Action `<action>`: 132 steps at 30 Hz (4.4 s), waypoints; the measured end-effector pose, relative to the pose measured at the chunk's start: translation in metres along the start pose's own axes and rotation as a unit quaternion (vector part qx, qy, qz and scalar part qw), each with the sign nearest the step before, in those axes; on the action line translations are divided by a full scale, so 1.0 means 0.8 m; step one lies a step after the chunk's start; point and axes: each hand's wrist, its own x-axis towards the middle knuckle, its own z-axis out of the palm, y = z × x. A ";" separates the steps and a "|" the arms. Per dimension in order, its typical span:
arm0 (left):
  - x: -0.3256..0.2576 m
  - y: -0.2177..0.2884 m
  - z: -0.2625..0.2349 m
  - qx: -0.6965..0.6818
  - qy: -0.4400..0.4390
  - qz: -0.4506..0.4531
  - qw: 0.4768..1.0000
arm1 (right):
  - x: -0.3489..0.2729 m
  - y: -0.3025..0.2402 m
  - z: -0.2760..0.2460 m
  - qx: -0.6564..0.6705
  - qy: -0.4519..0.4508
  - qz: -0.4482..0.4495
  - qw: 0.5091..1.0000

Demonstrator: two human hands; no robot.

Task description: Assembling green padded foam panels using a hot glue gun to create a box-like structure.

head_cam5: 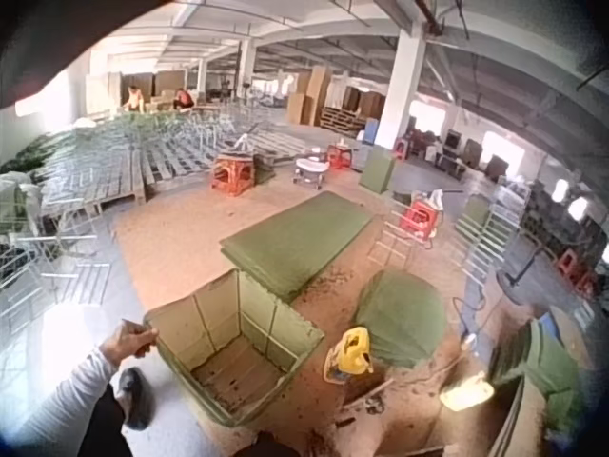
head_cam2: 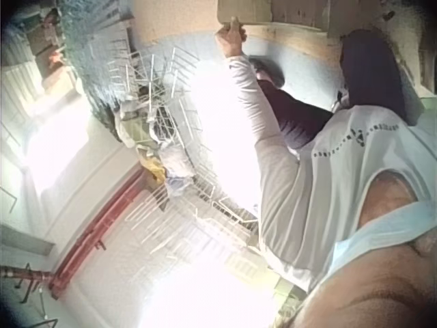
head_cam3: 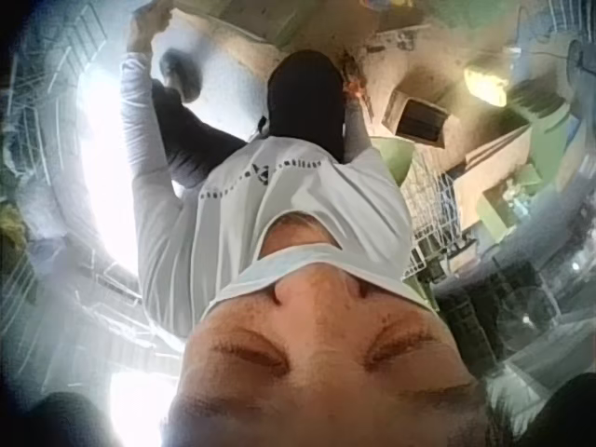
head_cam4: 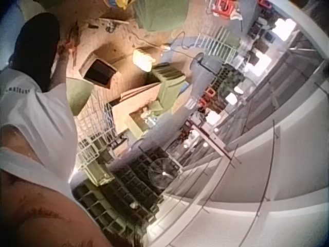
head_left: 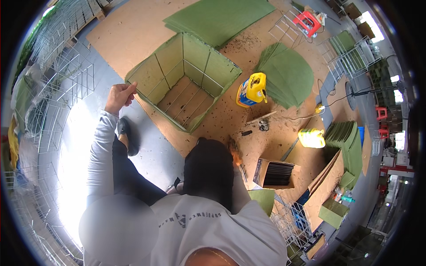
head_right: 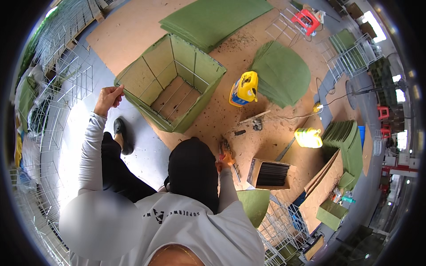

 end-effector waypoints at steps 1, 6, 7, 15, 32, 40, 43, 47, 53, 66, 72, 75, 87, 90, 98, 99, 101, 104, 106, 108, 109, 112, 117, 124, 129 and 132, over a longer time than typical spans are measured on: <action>-0.008 0.003 0.001 0.053 0.046 0.017 0.997 | -0.019 0.016 -0.014 0.052 -0.003 -0.027 0.998; -0.059 0.012 0.030 0.055 0.110 0.307 0.944 | -0.086 0.079 -0.076 0.307 -0.035 -0.153 0.939; -0.076 0.033 0.030 0.122 0.061 0.300 0.944 | -0.035 -0.008 -0.093 0.356 -0.039 -0.173 0.918; -0.089 0.034 -0.005 0.140 0.142 0.351 0.915 | -0.070 -0.213 -0.243 0.509 -0.228 -0.430 0.710; -0.074 -0.005 0.015 0.409 0.098 0.434 0.797 | -0.189 -0.457 -0.063 0.096 -0.500 -0.244 0.825; -0.075 0.001 0.010 0.406 0.103 0.308 0.854 | -0.179 -0.479 -0.033 0.086 -0.518 -0.231 0.819; -0.075 -0.001 0.012 0.401 0.111 0.286 0.863 | -0.178 -0.488 -0.020 0.081 -0.529 -0.240 0.810; -0.073 0.005 0.013 0.391 0.154 0.292 0.859 | -0.179 -0.497 -0.011 0.073 -0.520 -0.236 0.818; -0.072 0.004 0.012 0.403 0.152 0.247 0.868 | -0.178 -0.507 -0.002 0.086 -0.516 -0.225 0.822; -0.070 0.003 0.009 0.383 0.121 0.188 0.896 | -0.176 -0.528 0.024 0.079 -0.533 -0.208 0.816; -0.072 -0.001 0.009 0.366 0.116 0.207 0.900 | -0.183 -0.532 0.033 0.082 -0.497 -0.256 0.825; -0.071 0.000 0.006 0.364 0.107 0.197 0.904 | -0.182 -0.537 0.037 0.069 -0.500 -0.257 0.824; -0.073 -0.002 0.008 0.348 0.090 0.189 0.914 | -0.181 -0.538 0.041 0.066 -0.502 -0.274 0.818; -0.070 -0.006 0.005 0.346 0.087 0.191 0.915 | -0.181 -0.538 0.039 0.062 -0.504 -0.267 0.819; -0.069 -0.005 0.004 0.346 0.091 0.195 0.913 | -0.178 -0.529 0.026 0.066 -0.511 -0.223 0.827; -0.069 -0.006 0.003 0.347 0.092 0.196 0.913 | -0.180 -0.527 0.024 0.066 -0.504 -0.228 0.830; -0.069 -0.006 0.003 0.346 0.094 0.197 0.912 | -0.182 -0.523 0.019 0.071 -0.504 -0.228 0.830; -0.069 -0.008 0.004 0.345 0.099 0.209 0.910 | -0.179 -0.519 0.012 0.067 -0.509 -0.227 0.828; -0.068 -0.009 0.004 0.346 0.102 0.214 0.908 | -0.176 -0.516 0.009 0.059 -0.514 -0.227 0.825; -0.068 -0.009 0.005 0.347 0.102 0.209 0.909 | -0.176 -0.511 0.006 0.059 -0.511 -0.235 0.824; -0.068 -0.008 0.005 0.347 0.102 0.205 0.909 | -0.176 -0.508 0.005 0.059 -0.511 -0.235 0.824; -0.068 -0.010 0.006 0.349 0.105 0.207 0.908 | -0.175 -0.505 0.002 0.067 -0.512 -0.262 0.815; -0.068 -0.007 0.009 0.347 0.108 0.223 0.905 | -0.181 -0.511 0.008 0.072 -0.519 -0.249 0.814; -0.066 -0.004 0.011 0.356 0.098 0.191 0.909 | -0.189 -0.512 0.028 0.085 -0.479 -0.256 0.835; -0.066 -0.003 0.009 0.344 0.104 0.195 0.913 | -0.187 -0.513 0.022 0.089 -0.491 -0.262 0.826; -0.068 0.001 0.009 0.346 0.100 0.188 0.914 | -0.190 -0.514 0.019 0.071 -0.496 -0.273 0.821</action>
